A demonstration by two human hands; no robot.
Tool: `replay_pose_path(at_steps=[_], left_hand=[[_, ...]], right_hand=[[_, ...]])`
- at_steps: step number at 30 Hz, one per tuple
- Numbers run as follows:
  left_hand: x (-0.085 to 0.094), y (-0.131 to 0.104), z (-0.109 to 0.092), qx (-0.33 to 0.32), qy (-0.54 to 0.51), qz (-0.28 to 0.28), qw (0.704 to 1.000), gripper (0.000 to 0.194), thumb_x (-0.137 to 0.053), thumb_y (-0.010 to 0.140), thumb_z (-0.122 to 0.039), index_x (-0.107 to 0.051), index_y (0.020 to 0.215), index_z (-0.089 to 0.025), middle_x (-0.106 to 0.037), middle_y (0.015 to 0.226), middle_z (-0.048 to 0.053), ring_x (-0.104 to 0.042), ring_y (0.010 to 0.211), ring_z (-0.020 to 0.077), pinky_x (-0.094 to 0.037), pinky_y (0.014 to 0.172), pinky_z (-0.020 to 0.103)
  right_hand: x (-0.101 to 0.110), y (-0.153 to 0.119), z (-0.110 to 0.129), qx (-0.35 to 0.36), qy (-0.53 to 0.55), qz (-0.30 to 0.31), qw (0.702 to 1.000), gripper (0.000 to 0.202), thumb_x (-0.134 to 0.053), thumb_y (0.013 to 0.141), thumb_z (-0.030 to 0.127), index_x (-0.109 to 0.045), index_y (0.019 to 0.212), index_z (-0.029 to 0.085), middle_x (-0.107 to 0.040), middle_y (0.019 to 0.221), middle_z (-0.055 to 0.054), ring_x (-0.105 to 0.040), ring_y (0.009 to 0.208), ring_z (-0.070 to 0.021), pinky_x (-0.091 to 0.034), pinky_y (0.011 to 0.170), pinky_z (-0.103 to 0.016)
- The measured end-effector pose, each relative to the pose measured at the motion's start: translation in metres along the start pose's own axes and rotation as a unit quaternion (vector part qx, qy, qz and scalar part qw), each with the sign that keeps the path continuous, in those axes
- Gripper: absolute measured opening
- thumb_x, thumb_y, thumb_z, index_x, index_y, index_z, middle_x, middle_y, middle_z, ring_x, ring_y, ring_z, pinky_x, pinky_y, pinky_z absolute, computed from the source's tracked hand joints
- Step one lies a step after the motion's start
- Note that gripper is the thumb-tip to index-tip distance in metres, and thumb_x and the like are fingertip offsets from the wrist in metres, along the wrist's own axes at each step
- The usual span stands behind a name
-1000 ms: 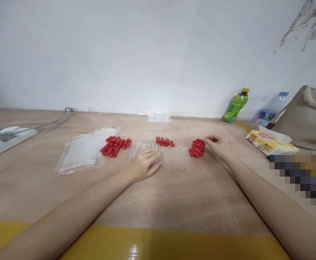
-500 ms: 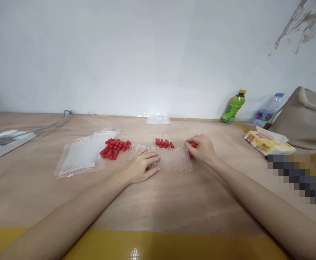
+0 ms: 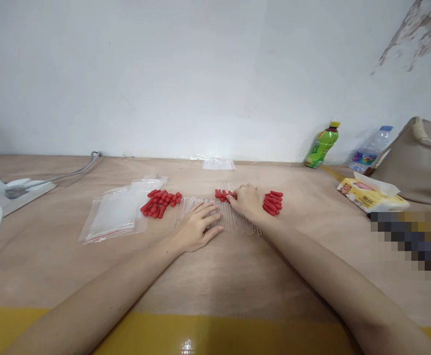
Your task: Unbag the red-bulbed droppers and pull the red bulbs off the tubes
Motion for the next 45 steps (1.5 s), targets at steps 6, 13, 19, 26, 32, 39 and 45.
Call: replay_pose_path(at_steps=[6,13,19,26,32,39,45], left_hand=[[0.008,0.000,-0.001,-0.001,0.041,-0.087,0.995,0.036,-0.049,0.085,-0.026,-0.052,0.119,-0.014,-0.052,0.124,0.012,-0.043,0.120,0.0253,-0.039,0.099,0.045],[0.014,0.004,-0.011,-0.033,0.122,-0.117,0.985,0.041,-0.044,0.087,-0.017,-0.042,0.128,-0.017,-0.047,0.130,0.011,-0.037,0.125,0.0234,-0.035,0.102,0.043],[0.014,0.005,-0.019,-0.086,0.164,-0.116,0.976,0.019,-0.050,0.085,-0.017,-0.061,0.101,-0.019,-0.063,0.110,0.005,-0.051,0.113,0.0230,-0.034,0.102,0.047],[0.013,0.007,-0.025,-0.123,0.132,-0.101,0.978,0.014,-0.050,0.085,-0.017,-0.062,0.091,-0.014,-0.067,0.097,0.006,-0.060,0.098,0.0190,-0.045,0.095,0.040],[0.011,0.006,-0.029,-0.146,0.084,-0.105,0.980,0.013,-0.048,0.084,-0.012,-0.060,0.090,-0.010,-0.066,0.097,0.009,-0.059,0.100,0.0183,-0.047,0.095,0.037],[0.011,0.003,-0.029,-0.149,0.049,-0.113,0.981,0.013,-0.047,0.084,-0.011,-0.059,0.088,-0.011,-0.067,0.091,0.008,-0.061,0.097,0.0169,-0.048,0.095,0.036],[0.012,0.000,-0.027,-0.144,0.029,-0.116,0.982,0.011,-0.049,0.083,-0.012,-0.059,0.089,-0.011,-0.067,0.091,0.008,-0.062,0.094,0.0168,-0.049,0.094,0.036]], right_hand=[[0.018,-0.013,-0.011,-0.034,0.092,-0.060,0.993,0.025,-0.049,0.081,0.036,-0.069,0.075,0.021,-0.066,0.080,-0.006,-0.054,0.084,-0.0236,-0.032,0.074,-0.038],[0.035,-0.072,-0.026,0.174,0.197,-0.150,0.953,0.015,-0.056,0.081,0.030,-0.067,0.089,0.024,-0.066,0.082,-0.003,-0.053,0.077,-0.0171,-0.033,0.073,-0.033],[0.033,-0.084,-0.027,0.208,0.242,-0.114,0.941,0.013,-0.054,0.083,0.027,-0.065,0.088,0.023,-0.066,0.085,-0.003,-0.054,0.080,-0.0174,-0.034,0.073,-0.034],[0.030,-0.084,-0.004,0.243,0.162,-0.112,0.950,0.034,-0.058,0.078,0.040,-0.060,0.106,0.019,-0.065,0.100,-0.006,-0.053,0.092,-0.0194,-0.031,0.082,-0.037],[0.022,-0.084,0.007,0.295,0.117,-0.143,0.937,0.017,-0.050,0.086,0.029,-0.064,0.087,0.019,-0.068,0.083,-0.001,-0.054,0.082,-0.0146,-0.032,0.077,-0.032],[0.027,-0.088,0.005,0.341,0.120,-0.158,0.919,0.014,-0.053,0.084,0.026,-0.063,0.090,0.017,-0.067,0.083,-0.003,-0.052,0.079,-0.0148,-0.037,0.071,-0.029],[0.032,-0.090,0.002,0.366,0.124,-0.188,0.903,0.013,-0.056,0.081,0.020,-0.063,0.092,0.016,-0.068,0.084,-0.003,-0.052,0.079,-0.0153,-0.040,0.070,-0.029]])
Point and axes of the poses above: each hand's wrist, its own y-axis towards the middle knuckle, its own x-axis out of the back of the hand, z = x × y, the point moved 4 cm from there along y, towards the middle knuckle
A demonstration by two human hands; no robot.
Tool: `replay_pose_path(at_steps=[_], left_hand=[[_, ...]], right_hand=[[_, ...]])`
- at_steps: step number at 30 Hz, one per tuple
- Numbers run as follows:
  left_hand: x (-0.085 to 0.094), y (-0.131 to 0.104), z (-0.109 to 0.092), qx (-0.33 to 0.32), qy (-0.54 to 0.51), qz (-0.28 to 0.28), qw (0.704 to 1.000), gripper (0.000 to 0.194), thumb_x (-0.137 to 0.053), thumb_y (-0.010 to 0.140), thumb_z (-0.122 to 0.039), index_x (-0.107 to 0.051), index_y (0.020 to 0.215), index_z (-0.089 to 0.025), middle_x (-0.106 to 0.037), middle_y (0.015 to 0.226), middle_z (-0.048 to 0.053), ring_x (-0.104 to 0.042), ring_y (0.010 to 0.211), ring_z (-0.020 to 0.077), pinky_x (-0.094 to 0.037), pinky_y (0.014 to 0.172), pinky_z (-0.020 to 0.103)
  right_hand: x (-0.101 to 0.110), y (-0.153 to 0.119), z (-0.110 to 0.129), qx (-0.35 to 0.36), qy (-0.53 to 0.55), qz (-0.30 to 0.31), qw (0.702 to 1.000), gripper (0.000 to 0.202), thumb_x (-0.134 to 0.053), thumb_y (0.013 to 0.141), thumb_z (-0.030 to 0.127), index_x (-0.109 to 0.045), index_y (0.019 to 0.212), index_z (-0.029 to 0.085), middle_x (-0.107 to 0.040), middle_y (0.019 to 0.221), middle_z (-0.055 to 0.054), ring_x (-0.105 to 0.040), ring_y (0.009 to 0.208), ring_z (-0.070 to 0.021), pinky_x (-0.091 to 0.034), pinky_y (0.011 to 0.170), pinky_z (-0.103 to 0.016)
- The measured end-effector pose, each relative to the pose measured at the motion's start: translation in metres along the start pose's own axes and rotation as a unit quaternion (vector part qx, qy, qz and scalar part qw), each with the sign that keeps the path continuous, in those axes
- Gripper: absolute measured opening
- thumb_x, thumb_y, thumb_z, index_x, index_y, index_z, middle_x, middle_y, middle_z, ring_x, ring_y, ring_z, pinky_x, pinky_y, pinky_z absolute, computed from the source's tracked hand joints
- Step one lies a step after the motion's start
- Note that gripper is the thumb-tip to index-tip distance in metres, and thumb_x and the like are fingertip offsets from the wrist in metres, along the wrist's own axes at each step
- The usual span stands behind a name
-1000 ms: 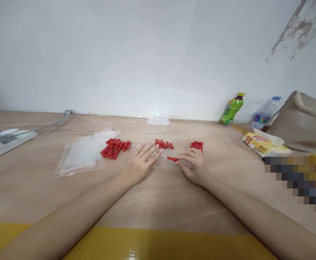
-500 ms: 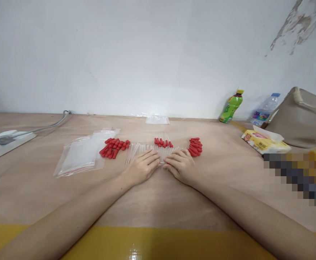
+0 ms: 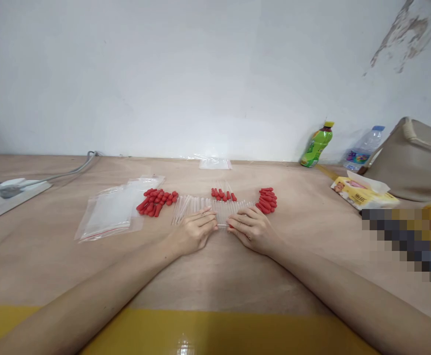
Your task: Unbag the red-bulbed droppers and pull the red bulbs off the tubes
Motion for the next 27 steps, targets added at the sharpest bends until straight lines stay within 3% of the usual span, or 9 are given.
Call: replay_pose_path(at_steps=[8,11,15,19,23,27], left_hand=[[0.001,-0.002,-0.001,0.004,-0.014,-0.002,1.000,0.014,-0.047,0.084,-0.011,-0.059,0.090,-0.012,-0.067,0.092,0.007,-0.061,0.097,0.0168,-0.049,0.094,0.037],[0.007,-0.009,0.008,0.029,-0.013,-0.004,1.000,0.015,-0.047,0.083,-0.011,-0.059,0.091,-0.012,-0.067,0.092,0.007,-0.060,0.098,0.0170,-0.047,0.095,0.037],[0.018,-0.018,0.024,0.099,0.018,-0.035,0.994,0.013,-0.049,0.083,-0.012,-0.060,0.089,-0.015,-0.065,0.089,0.005,-0.062,0.086,0.0149,-0.052,0.082,0.032],[0.017,-0.017,0.032,0.141,0.062,-0.028,0.988,0.022,-0.043,0.085,-0.014,-0.060,0.098,-0.018,-0.058,0.080,0.004,-0.054,0.066,0.0105,-0.047,0.057,0.021],[0.007,-0.009,0.033,0.152,0.083,-0.014,0.985,0.037,-0.034,0.085,-0.009,-0.051,0.117,-0.017,-0.050,0.082,0.006,-0.049,0.070,0.0137,-0.046,0.058,0.025],[0.001,-0.003,0.029,0.122,0.060,-0.044,0.990,0.037,-0.038,0.084,-0.005,-0.050,0.116,-0.019,-0.054,0.088,0.006,-0.052,0.078,0.0144,-0.047,0.066,0.026]], right_hand=[[0.002,-0.005,0.000,0.028,-0.008,-0.005,1.000,0.012,-0.056,0.082,0.019,-0.064,0.091,0.018,-0.069,0.088,-0.002,-0.055,0.081,-0.0143,-0.040,0.072,-0.030],[0.010,-0.012,-0.012,0.018,-0.023,-0.012,0.999,0.012,-0.057,0.080,0.016,-0.065,0.089,0.019,-0.069,0.088,-0.001,-0.055,0.083,-0.0151,-0.040,0.073,-0.031],[0.028,-0.024,-0.047,-0.134,-0.060,-0.059,0.987,0.012,-0.060,0.079,0.024,-0.068,0.088,0.022,-0.068,0.083,-0.003,-0.055,0.075,-0.0161,-0.041,0.072,-0.033],[0.033,-0.030,-0.079,-0.282,0.029,-0.062,0.957,0.022,-0.051,0.083,0.033,-0.067,0.093,0.022,-0.060,0.079,-0.005,-0.056,0.073,-0.0158,-0.045,0.066,-0.031],[0.038,-0.037,-0.117,-0.419,0.057,-0.087,0.902,0.030,-0.059,0.074,0.040,-0.062,0.091,0.016,-0.057,0.070,-0.002,-0.050,0.056,-0.0119,-0.043,0.054,-0.027],[0.038,-0.045,-0.154,-0.530,0.100,-0.094,0.837,0.025,-0.062,0.068,0.037,-0.061,0.080,0.015,-0.058,0.065,-0.002,-0.048,0.051,-0.0104,-0.041,0.049,-0.025]])
Point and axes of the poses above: each hand's wrist, its own y-axis towards the middle knuckle, its own x-axis out of the back of the hand, z = x × y, the point moved 4 cm from there along y, towards the middle knuckle
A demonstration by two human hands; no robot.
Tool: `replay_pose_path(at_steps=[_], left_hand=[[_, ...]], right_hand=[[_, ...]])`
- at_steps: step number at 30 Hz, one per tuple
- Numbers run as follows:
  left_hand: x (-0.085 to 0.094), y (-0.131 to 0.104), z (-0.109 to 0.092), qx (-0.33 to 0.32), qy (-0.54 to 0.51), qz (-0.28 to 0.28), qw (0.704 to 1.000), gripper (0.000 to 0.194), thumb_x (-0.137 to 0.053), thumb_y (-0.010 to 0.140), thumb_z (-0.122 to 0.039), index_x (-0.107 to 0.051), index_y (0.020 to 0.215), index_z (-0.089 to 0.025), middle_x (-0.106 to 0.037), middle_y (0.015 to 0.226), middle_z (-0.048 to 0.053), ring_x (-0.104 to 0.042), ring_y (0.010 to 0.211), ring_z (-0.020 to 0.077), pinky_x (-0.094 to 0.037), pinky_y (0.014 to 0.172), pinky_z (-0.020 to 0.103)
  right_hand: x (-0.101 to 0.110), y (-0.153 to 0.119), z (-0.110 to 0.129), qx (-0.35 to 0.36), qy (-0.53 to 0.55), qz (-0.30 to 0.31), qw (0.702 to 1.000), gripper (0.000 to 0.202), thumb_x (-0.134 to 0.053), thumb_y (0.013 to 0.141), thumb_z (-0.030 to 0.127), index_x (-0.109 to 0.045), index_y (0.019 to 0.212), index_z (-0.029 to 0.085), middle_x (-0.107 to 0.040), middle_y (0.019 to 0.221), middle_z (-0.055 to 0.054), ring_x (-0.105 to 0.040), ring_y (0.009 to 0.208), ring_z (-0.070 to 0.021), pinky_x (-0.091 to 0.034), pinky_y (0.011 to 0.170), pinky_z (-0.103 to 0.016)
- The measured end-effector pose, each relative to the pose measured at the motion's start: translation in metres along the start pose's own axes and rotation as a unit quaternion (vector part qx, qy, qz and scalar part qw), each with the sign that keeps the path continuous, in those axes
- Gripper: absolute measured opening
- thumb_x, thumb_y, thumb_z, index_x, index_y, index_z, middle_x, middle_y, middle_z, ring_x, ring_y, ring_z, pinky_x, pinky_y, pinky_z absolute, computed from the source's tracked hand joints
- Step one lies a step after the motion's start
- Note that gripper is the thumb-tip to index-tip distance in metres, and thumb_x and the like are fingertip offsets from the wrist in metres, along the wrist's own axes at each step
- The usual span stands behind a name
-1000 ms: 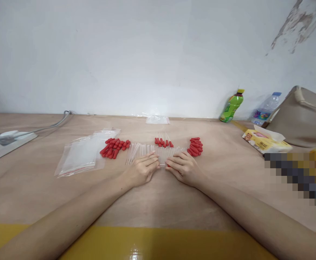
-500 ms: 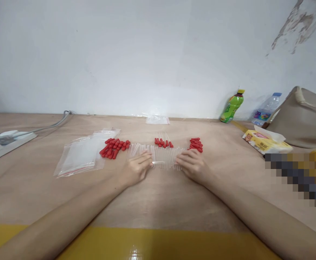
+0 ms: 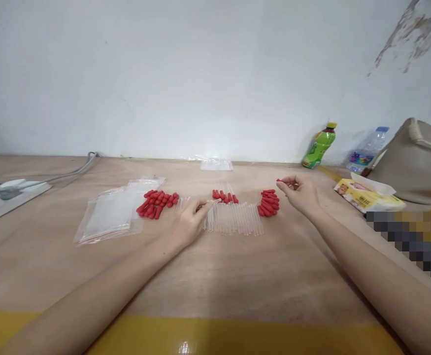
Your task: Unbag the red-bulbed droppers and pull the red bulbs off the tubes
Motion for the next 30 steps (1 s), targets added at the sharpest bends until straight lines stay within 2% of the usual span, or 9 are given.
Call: replay_pose_path(at_steps=[3,5,9,12,15,18,23,27,30], left_hand=[[-0.004,0.000,-0.006,-0.028,-0.009,0.009,1.000,0.035,-0.039,0.083,-0.003,-0.050,0.113,-0.017,-0.057,0.089,0.006,-0.053,0.080,0.0150,-0.047,0.073,0.027],[-0.006,-0.001,-0.008,-0.036,-0.009,0.035,0.999,0.035,-0.038,0.083,-0.004,-0.050,0.113,-0.016,-0.058,0.087,0.006,-0.054,0.081,0.0160,-0.048,0.075,0.029],[-0.009,-0.001,-0.013,-0.045,-0.008,0.075,0.996,0.036,-0.036,0.084,-0.007,-0.046,0.117,-0.015,-0.057,0.080,0.006,-0.055,0.079,0.0171,-0.049,0.072,0.029],[-0.008,0.001,-0.019,-0.048,-0.028,0.092,0.994,0.035,-0.038,0.085,-0.011,-0.043,0.120,-0.012,-0.057,0.077,0.006,-0.056,0.076,0.0169,-0.050,0.069,0.029],[-0.008,0.003,-0.023,-0.031,-0.058,0.133,0.989,0.038,-0.042,0.087,-0.022,-0.039,0.124,-0.011,-0.057,0.079,0.007,-0.057,0.076,0.0174,-0.051,0.069,0.030],[-0.007,0.003,-0.023,-0.010,-0.083,0.159,0.984,0.045,-0.047,0.086,-0.034,-0.040,0.125,-0.011,-0.059,0.086,0.009,-0.057,0.084,0.0199,-0.052,0.073,0.033],[-0.006,0.002,-0.017,-0.002,-0.087,0.161,0.983,0.044,-0.052,0.083,-0.040,-0.050,0.118,-0.014,-0.059,0.109,0.011,-0.052,0.106,0.0244,-0.046,0.090,0.041],[-0.010,0.001,-0.017,-0.022,-0.091,0.208,0.974,0.039,-0.049,0.085,-0.039,-0.052,0.118,-0.019,-0.052,0.124,0.009,-0.043,0.119,0.0241,-0.039,0.098,0.043],[-0.012,0.001,-0.018,-0.034,-0.089,0.241,0.966,0.038,-0.045,0.087,-0.038,-0.050,0.121,-0.022,-0.049,0.128,0.008,-0.038,0.124,0.0239,-0.034,0.101,0.046]], right_hand=[[-0.006,0.010,-0.011,-0.073,0.061,0.046,0.994,0.019,-0.060,0.068,0.029,-0.063,0.081,0.015,-0.061,0.067,-0.004,-0.054,0.056,-0.0121,-0.044,0.053,-0.026],[-0.011,0.011,-0.015,-0.093,0.081,0.060,0.990,0.018,-0.058,0.069,0.026,-0.064,0.081,0.015,-0.062,0.067,-0.004,-0.056,0.057,-0.0128,-0.045,0.054,-0.026],[-0.018,0.011,-0.024,-0.079,0.077,0.060,0.992,0.020,-0.061,0.066,0.026,-0.062,0.083,0.015,-0.062,0.068,-0.004,-0.054,0.057,-0.0118,-0.045,0.056,-0.026],[-0.017,0.012,-0.030,-0.043,0.026,0.054,0.997,0.022,-0.064,0.063,0.030,-0.061,0.080,0.016,-0.060,0.068,-0.002,-0.051,0.055,-0.0111,-0.042,0.054,-0.025],[-0.016,0.011,-0.032,-0.016,-0.050,0.069,0.996,0.021,-0.062,0.065,0.035,-0.062,0.076,0.017,-0.060,0.066,-0.002,-0.050,0.054,-0.0112,-0.040,0.052,-0.025],[-0.015,0.008,-0.032,-0.020,-0.098,0.081,0.992,0.022,-0.061,0.066,0.037,-0.065,0.076,0.018,-0.058,0.060,0.000,-0.047,0.050,-0.0110,-0.036,0.050,-0.025],[-0.008,0.006,-0.027,-0.039,-0.141,0.047,0.988,0.030,-0.059,0.066,0.042,-0.068,0.082,0.018,-0.045,0.046,0.004,-0.040,0.043,-0.0107,-0.031,0.046,-0.025],[-0.008,0.005,-0.012,-0.004,-0.150,0.011,0.989,0.026,-0.057,0.069,0.039,-0.068,0.077,0.018,-0.054,0.055,0.000,-0.046,0.049,-0.0123,-0.034,0.050,-0.026],[-0.020,0.001,0.010,0.067,-0.149,0.041,0.986,0.020,-0.055,0.071,0.034,-0.067,0.073,0.018,-0.064,0.072,-0.003,-0.055,0.062,-0.0147,-0.039,0.058,-0.026]])
Point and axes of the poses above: each hand's wrist, its own y-axis towards the middle knuckle, its own x-axis out of the back of the hand, z = x × y, the point moved 4 cm from there along y, towards the middle knuckle
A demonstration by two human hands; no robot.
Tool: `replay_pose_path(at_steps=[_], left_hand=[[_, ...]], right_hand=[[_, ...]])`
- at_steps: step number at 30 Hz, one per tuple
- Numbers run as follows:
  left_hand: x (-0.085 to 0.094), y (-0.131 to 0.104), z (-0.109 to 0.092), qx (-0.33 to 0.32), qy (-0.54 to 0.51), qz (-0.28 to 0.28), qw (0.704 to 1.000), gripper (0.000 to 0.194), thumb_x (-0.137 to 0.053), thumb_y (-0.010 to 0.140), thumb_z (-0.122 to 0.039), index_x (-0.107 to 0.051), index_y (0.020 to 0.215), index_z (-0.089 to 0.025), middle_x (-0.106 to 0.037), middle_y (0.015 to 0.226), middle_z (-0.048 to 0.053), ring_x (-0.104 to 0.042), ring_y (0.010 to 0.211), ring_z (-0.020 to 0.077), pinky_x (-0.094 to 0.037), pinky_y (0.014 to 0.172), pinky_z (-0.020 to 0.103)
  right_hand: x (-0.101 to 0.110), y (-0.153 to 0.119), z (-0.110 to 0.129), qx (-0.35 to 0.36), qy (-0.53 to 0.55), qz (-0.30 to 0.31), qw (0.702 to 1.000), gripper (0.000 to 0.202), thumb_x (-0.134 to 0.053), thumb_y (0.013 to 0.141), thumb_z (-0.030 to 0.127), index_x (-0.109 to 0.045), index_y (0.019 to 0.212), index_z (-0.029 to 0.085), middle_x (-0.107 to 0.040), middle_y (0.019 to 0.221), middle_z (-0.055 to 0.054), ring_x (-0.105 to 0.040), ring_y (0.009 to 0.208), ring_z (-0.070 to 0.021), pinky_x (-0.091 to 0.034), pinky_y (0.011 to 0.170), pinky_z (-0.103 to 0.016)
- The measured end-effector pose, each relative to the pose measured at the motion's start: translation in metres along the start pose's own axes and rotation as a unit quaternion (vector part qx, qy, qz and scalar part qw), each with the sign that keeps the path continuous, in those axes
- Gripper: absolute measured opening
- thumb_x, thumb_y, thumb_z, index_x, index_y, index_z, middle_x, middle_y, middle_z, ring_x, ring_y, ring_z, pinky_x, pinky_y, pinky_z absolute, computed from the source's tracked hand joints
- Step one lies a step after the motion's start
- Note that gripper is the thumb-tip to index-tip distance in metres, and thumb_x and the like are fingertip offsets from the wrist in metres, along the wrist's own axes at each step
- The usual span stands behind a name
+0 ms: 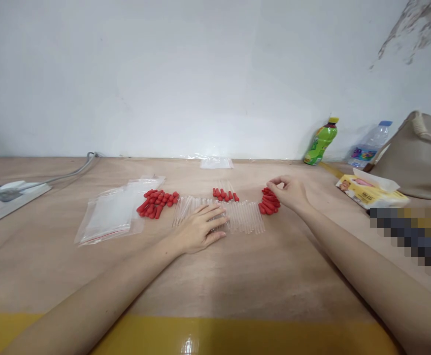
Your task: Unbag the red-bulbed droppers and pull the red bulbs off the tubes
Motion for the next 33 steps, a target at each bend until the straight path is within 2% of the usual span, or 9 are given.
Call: replay_pose_path(at_steps=[4,7,11,14,21,25,29,31,33], left_hand=[[0.000,0.001,-0.001,0.004,0.005,0.007,1.000,0.035,-0.044,0.088,-0.038,-0.053,0.117,-0.021,-0.050,0.127,0.008,-0.037,0.125,0.0239,-0.029,0.104,0.049],[0.001,0.000,0.001,0.013,-0.002,-0.009,1.000,0.034,-0.044,0.087,-0.037,-0.055,0.113,-0.019,-0.052,0.124,0.008,-0.039,0.123,0.0229,-0.030,0.104,0.047],[0.000,-0.003,0.004,0.021,-0.017,-0.021,0.999,0.037,-0.047,0.085,-0.039,-0.052,0.116,-0.019,-0.051,0.125,0.009,-0.040,0.123,0.0218,-0.031,0.104,0.045],[-0.001,-0.007,0.007,0.029,-0.019,-0.033,0.999,0.040,-0.050,0.084,-0.040,-0.051,0.117,-0.019,-0.051,0.125,0.009,-0.040,0.123,0.0221,-0.030,0.105,0.045],[-0.002,-0.009,0.009,0.031,-0.022,-0.044,0.998,0.038,-0.051,0.083,-0.039,-0.052,0.116,-0.019,-0.051,0.124,0.009,-0.041,0.122,0.0228,-0.031,0.104,0.047],[-0.001,-0.010,0.008,0.026,-0.023,-0.059,0.998,0.037,-0.051,0.084,-0.037,-0.051,0.116,-0.018,-0.052,0.124,0.010,-0.041,0.122,0.0227,-0.032,0.104,0.046],[0.005,-0.010,0.008,0.030,0.004,-0.123,0.992,0.038,-0.050,0.085,-0.030,-0.048,0.120,-0.017,-0.044,0.131,0.012,-0.036,0.125,0.0243,-0.034,0.102,0.046],[0.009,-0.010,0.007,0.036,0.029,-0.156,0.987,0.043,-0.050,0.085,-0.027,-0.042,0.126,-0.016,-0.042,0.133,0.013,-0.034,0.127,0.0253,-0.035,0.102,0.046],[0.013,-0.009,0.004,0.035,0.060,-0.183,0.981,0.047,-0.049,0.085,-0.024,-0.038,0.129,-0.015,-0.042,0.133,0.014,-0.032,0.128,0.0258,-0.034,0.102,0.046]], right_hand=[[-0.018,-0.003,0.038,0.048,-0.049,0.075,0.995,0.019,-0.053,0.073,0.031,-0.068,0.074,0.019,-0.068,0.079,-0.003,-0.059,0.072,-0.0162,-0.041,0.065,-0.026],[-0.037,-0.008,0.058,0.021,-0.111,0.158,0.981,0.023,-0.051,0.076,0.036,-0.068,0.076,0.021,-0.069,0.080,-0.003,-0.060,0.076,-0.0167,-0.040,0.064,-0.025],[-0.057,-0.007,0.074,-0.018,-0.156,0.187,0.970,0.034,-0.048,0.076,0.047,-0.068,0.071,0.020,-0.068,0.076,-0.008,-0.061,0.075,-0.0209,-0.040,0.066,-0.030],[-0.066,-0.003,0.079,-0.043,-0.185,0.207,0.960,0.035,-0.050,0.075,0.048,-0.068,0.070,0.018,-0.067,0.075,-0.011,-0.061,0.080,-0.0260,-0.039,0.072,-0.038],[-0.073,0.005,0.087,-0.080,-0.216,0.241,0.943,0.025,-0.057,0.069,0.036,-0.069,0.079,0.016,-0.067,0.081,-0.014,-0.062,0.079,-0.0277,-0.040,0.070,-0.039],[-0.057,0.006,0.095,-0.069,-0.216,0.224,0.948,0.019,-0.054,0.070,0.030,-0.067,0.069,0.016,-0.067,0.073,-0.012,-0.061,0.072,-0.0259,-0.038,0.068,-0.038],[-0.027,-0.013,0.099,0.009,-0.180,0.175,0.968,0.029,-0.043,0.082,0.032,-0.063,0.066,0.020,-0.066,0.071,-0.005,-0.058,0.072,-0.0197,-0.033,0.075,-0.036],[-0.013,-0.033,0.102,0.142,-0.098,0.096,0.980,0.022,-0.049,0.082,0.035,-0.062,0.072,0.019,-0.066,0.075,-0.003,-0.056,0.077,-0.0184,-0.031,0.076,-0.034],[-0.006,-0.058,0.100,0.245,-0.062,0.045,0.967,0.019,-0.053,0.081,0.035,-0.063,0.085,0.018,-0.065,0.078,-0.004,-0.053,0.080,-0.0188,-0.030,0.075,-0.033]])
Point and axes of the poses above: each hand's wrist, its own y-axis towards the middle knuckle, its own x-axis out of the back of the hand, z = x × y, the point moved 4 cm from there along y, towards the middle knuckle
